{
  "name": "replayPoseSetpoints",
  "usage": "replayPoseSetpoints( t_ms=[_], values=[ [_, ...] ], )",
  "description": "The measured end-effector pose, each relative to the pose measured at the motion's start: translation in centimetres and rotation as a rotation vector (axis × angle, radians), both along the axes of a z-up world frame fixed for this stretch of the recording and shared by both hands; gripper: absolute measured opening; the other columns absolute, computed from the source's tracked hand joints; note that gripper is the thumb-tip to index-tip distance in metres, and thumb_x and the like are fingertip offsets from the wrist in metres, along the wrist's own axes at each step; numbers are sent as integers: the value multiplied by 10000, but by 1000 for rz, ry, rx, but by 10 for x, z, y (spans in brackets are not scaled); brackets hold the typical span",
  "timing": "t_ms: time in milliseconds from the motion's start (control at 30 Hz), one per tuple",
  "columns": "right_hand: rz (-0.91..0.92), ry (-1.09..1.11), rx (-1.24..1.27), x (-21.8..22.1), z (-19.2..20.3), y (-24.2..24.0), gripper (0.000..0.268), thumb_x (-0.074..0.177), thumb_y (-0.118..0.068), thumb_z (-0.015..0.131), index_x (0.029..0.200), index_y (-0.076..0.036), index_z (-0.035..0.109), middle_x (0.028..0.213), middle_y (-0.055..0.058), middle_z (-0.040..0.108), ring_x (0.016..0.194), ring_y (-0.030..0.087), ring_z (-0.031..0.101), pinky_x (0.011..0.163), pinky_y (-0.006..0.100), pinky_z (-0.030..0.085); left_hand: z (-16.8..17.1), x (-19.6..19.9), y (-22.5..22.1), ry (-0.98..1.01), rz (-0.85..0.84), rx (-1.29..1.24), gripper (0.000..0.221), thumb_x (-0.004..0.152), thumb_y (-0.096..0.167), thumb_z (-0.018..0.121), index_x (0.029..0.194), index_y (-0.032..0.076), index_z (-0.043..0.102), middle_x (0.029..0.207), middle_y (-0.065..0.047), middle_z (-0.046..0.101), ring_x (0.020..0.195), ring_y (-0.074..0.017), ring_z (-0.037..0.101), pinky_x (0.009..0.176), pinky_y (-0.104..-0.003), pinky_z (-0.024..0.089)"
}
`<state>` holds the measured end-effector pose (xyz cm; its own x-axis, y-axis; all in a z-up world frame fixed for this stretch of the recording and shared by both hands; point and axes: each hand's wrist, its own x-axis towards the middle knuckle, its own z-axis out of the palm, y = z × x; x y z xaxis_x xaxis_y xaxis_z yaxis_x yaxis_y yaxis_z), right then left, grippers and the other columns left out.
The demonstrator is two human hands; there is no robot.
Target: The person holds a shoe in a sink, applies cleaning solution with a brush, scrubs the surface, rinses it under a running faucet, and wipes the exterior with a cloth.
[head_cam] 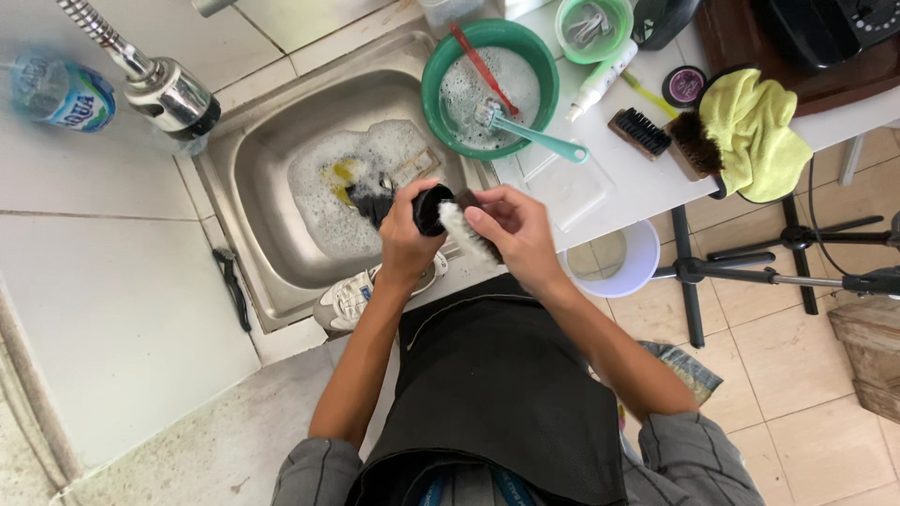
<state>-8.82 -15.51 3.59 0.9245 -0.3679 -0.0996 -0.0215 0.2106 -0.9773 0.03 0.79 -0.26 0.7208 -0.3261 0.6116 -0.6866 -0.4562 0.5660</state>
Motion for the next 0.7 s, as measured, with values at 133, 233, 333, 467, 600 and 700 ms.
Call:
replayPoseSetpoints(
  t_ms=[133, 233, 333, 467, 600, 700],
  values=[
    [-2, -110, -359, -5, 24, -13, 398, 929, -217, 980, 1250, -40, 823, 890, 154, 797, 774, 159, 749, 675, 304, 588, -13, 0, 0, 2, -16, -44, 409, 994, 129, 869, 1360, 147, 687, 1099, -50, 796, 908, -335, 799, 770, -438, 674],
    [-3, -164, -706, -7, 28, -9, 378, 915, -200, 978, 1260, -119, 846, 995, 108, 808, 841, 314, 813, 684, 385, 619, -33, 2, 1, -53, 42, 1, 405, 955, 227, 896, 1319, 183, 724, 1158, 35, 820, 909, -209, 812, 826, -328, 683],
    [28, -380, -1135, -8, 8, 0, 236, 935, -163, 930, 1160, -127, 866, 1093, 118, 792, 920, 253, 738, 814, 337, 561, -41, 7, 6, -252, -97, 175, 281, 1082, 329, 659, 1284, 150, 735, 1169, 3, 814, 909, -205, 803, 757, -333, 664],
    [43, -232, -853, -4, -2, 14, 227, 962, -164, 909, 1139, -44, 833, 982, 145, 749, 830, 329, 760, 734, 371, 599, -56, 20, 15, -313, -285, 259, 419, 1165, 343, 490, 1383, 39, 679, 1149, -94, 738, 916, -281, 756, 719, -355, 646],
    [156, 28, -216, 2, -34, 19, 206, 986, -203, 874, 1101, -34, 841, 826, 77, 780, 779, 110, 669, 722, 317, 600, -65, 23, 26, -303, -257, 330, 360, 1164, 303, 548, 1430, 84, 655, 963, -5, 615, 734, -208, 645, 601, -317, 592],
    [74, 11, -125, 2, -22, 9, 345, 955, -249, 933, 1200, -38, 812, 962, 109, 818, 882, 123, 726, 808, 338, 639, -18, 14, 20, -213, -145, 229, 382, 1097, 199, 723, 1456, 88, 651, 1198, -33, 739, 958, -261, 778, 800, -347, 653]
  ],
)
